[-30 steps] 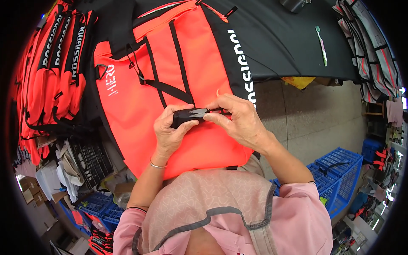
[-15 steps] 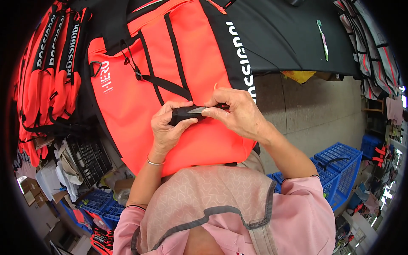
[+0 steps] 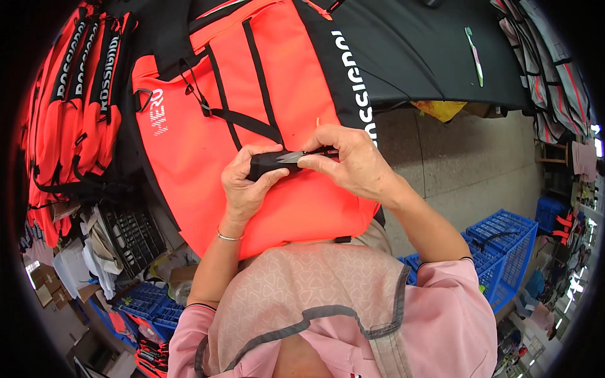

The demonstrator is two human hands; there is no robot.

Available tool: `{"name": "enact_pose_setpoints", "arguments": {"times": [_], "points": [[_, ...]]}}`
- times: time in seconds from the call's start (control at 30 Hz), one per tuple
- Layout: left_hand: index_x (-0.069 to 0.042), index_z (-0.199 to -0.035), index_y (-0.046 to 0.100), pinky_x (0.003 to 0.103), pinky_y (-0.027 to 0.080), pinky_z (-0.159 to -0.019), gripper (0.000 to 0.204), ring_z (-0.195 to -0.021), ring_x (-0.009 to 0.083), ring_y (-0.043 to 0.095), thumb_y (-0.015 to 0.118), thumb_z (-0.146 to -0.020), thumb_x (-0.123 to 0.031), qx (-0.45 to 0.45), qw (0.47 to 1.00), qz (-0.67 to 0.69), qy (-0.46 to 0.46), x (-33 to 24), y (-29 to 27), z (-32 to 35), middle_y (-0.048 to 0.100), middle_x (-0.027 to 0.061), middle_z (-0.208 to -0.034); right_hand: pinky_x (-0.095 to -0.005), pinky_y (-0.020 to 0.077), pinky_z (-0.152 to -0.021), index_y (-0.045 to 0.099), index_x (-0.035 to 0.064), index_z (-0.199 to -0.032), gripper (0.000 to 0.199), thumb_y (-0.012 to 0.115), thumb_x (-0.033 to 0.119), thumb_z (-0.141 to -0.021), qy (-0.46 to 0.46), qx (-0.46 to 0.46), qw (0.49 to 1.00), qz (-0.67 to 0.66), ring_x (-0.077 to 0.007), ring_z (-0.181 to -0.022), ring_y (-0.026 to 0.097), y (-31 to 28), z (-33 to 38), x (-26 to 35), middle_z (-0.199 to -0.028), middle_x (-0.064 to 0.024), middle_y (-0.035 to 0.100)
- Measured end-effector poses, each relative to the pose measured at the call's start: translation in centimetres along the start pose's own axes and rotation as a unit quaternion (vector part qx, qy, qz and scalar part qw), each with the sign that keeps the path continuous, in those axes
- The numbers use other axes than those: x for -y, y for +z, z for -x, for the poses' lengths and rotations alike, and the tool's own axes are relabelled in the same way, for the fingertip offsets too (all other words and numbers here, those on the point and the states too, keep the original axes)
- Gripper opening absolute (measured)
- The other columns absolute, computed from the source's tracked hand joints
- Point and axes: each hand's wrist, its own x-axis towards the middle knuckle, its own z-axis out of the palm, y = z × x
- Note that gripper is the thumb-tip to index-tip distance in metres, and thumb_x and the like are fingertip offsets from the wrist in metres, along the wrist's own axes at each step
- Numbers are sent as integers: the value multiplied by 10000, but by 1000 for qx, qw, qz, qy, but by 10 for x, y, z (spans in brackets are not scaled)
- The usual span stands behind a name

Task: Inspecting and finishing backpacks by trimming loose threads and applying finishing touches to components.

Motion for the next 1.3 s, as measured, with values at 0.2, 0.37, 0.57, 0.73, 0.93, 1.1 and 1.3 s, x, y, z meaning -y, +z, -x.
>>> {"name": "enact_pose_setpoints", "arguments": {"times": [0.2,0.37,0.57,0.73,0.93,1.1,1.3], "points": [[-3,-944,741,305,543,-815,251,-968,216,663,824,-707,2,-14,995,-60,74,-13,2,10,683,114,-1060,-274,483,-633,663,-19,-891,144,722,108,-859,-14,4,999,46,-125,-673,605,-14,1,4,-707,-45,635],[-41,-932,747,437,493,-965,316,-1160,346,580,845,-632,-48,14,971,-175,161,-35,-6,50,608,202,-1234,-241,471,-708,657,2,-990,195,716,151,-879,42,-117,988,-91,-75,-741,561,-22,5,-11,-795,4,617],[-114,-1058,743,442,441,-1015,411,-1195,353,535,758,-658,-20,52,934,-297,193,-54,-2,90,505,218,-1382,-213,444,-729,608,7,-1129,367,750,189,-843,48,-158,983,-84,-67,-744,540,-20,12,-19,-825,-7,634],[-84,-1172,682,381,504,-882,505,-984,274,619,746,-677,-12,142,922,-324,161,-50,-2,105,582,140,-1311,-254,461,-597,675,-48,-930,245,724,182,-859,100,-12,992,-82,-64,-645,571,-4,31,5,-730,-4,639],[-32,-972,699,368,517,-831,285,-847,232,631,722,-688,-28,102,885,-376,254,-54,2,113,673,86,-1176,-303,403,-582,642,-32,-806,248,734,196,-836,108,88,990,30,-93,-618,478,29,37,-14,-643,-30,535],[-27,-747,645,369,538,-768,78,-858,245,661,720,-733,-37,153,931,-220,247,-53,-12,115,682,117,-1155,-269,341,-574,582,1,-789,203,722,138,-843,92,49,993,-54,-53,-630,394,35,29,-4,-661,48,451],[41,-964,598,250,542,-633,235,-760,143,670,747,-855,-105,-160,957,115,-212,-57,14,107,687,129,-997,-239,314,-570,578,18,-807,171,708,110,-870,26,2,997,-67,-35,-638,372,33,17,20,-675,62,431]]}}
